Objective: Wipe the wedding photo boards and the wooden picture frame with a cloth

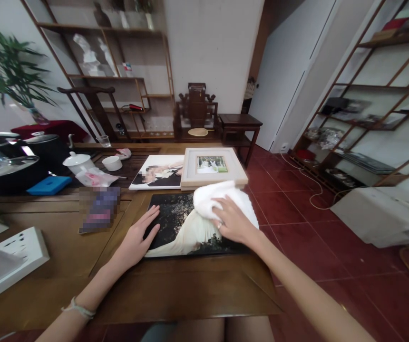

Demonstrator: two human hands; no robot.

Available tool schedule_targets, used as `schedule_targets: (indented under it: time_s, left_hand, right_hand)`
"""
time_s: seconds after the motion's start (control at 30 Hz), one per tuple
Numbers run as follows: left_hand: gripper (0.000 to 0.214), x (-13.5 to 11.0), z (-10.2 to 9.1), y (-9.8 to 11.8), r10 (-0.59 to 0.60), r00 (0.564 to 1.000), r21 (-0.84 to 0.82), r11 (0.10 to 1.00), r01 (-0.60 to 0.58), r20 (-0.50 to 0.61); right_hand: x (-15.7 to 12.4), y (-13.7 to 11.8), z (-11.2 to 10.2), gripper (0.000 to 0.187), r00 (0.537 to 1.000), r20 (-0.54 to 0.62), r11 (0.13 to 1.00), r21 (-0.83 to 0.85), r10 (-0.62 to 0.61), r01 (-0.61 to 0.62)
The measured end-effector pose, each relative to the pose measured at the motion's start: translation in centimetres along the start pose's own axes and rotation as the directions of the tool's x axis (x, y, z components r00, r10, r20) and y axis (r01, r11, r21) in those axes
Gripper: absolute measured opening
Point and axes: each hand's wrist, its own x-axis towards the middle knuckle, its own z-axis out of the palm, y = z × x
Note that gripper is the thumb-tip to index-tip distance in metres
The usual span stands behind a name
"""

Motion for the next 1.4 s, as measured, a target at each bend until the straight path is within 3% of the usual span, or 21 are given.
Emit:
schedule_targets:
  time_s: [0.13, 0.27, 0.37, 0.5, 0.7, 0.83, 1.13, 1.23, 1.4]
  left_hand:
    - [0.041, 0.0, 0.1, -0.1, -0.006, 1.000, 0.002, 1.000, 0.006, -0.001]
    - [0.040, 0.1, 0.0, 0.0, 0.008, 1.000, 0.007, 1.000, -0.008, -0.008]
    - [0.040, 0.1, -0.1, 0.1, 0.013, 1.000, 0.012, 1.000, -0.013, -0.010]
    - [0.039, 0.0, -0.3, 0.2, -0.001, 1.000, 0.015, 1.000, 0.001, -0.002]
    - [0.037, 0.0, -0.3, 0.3, -0.007, 1.000, -0.001, 1.000, 0.007, 0.004]
    - [0.037, 0.0, -0.1, 0.1, -0.009, 1.000, 0.000, 1.000, 0.009, 0.004]
    - [0.037, 0.1, 0.0, -0.2, -0.010, 1.000, 0.011, 1.000, 0.010, -0.009]
    - [0.037, 0.1, 0.0, -0.1, -0.014, 1.000, 0.013, 1.000, 0.014, 0.000]
    - [0.036, 0.1, -0.1, 0.0, -0.010, 1.000, 0.006, 1.000, 0.010, 0.002]
  right_hand:
    - [-3.3, -4.0, -0.1, 0.010, 0.965, 0.073, 0.968, 0.025, -0.252, 0.251]
    - [-5.2, -6.7, -0.3, 0.011, 0.921, 0.155, 0.932, 0.129, -0.357, 0.340]
    - [-4.1, -5.8, -0.5, 0.009, 0.924, 0.138, 0.933, 0.118, -0.355, 0.341]
    - [-0.8, -2.1, -0.4, 0.012, 0.947, 0.075, 0.950, 0.033, -0.311, 0.309]
    - [2.4, 2.3, -0.1, 0.023, 0.992, -0.017, 0.990, -0.065, -0.123, 0.122]
    - [1.3, 1.2, -0.3, 0.016, 0.983, 0.007, 0.982, -0.039, -0.185, 0.185]
    - [-4.9, -5.7, -1.4, 0.009, 0.901, 0.187, 0.919, 0.138, -0.391, 0.370]
    - [-4.4, -5.4, -1.5, 0.009, 0.905, 0.185, 0.922, 0.137, -0.384, 0.363]
    - [-0.6, -1.2, -1.1, 0.017, 0.962, 0.092, 0.967, 0.008, -0.256, 0.256]
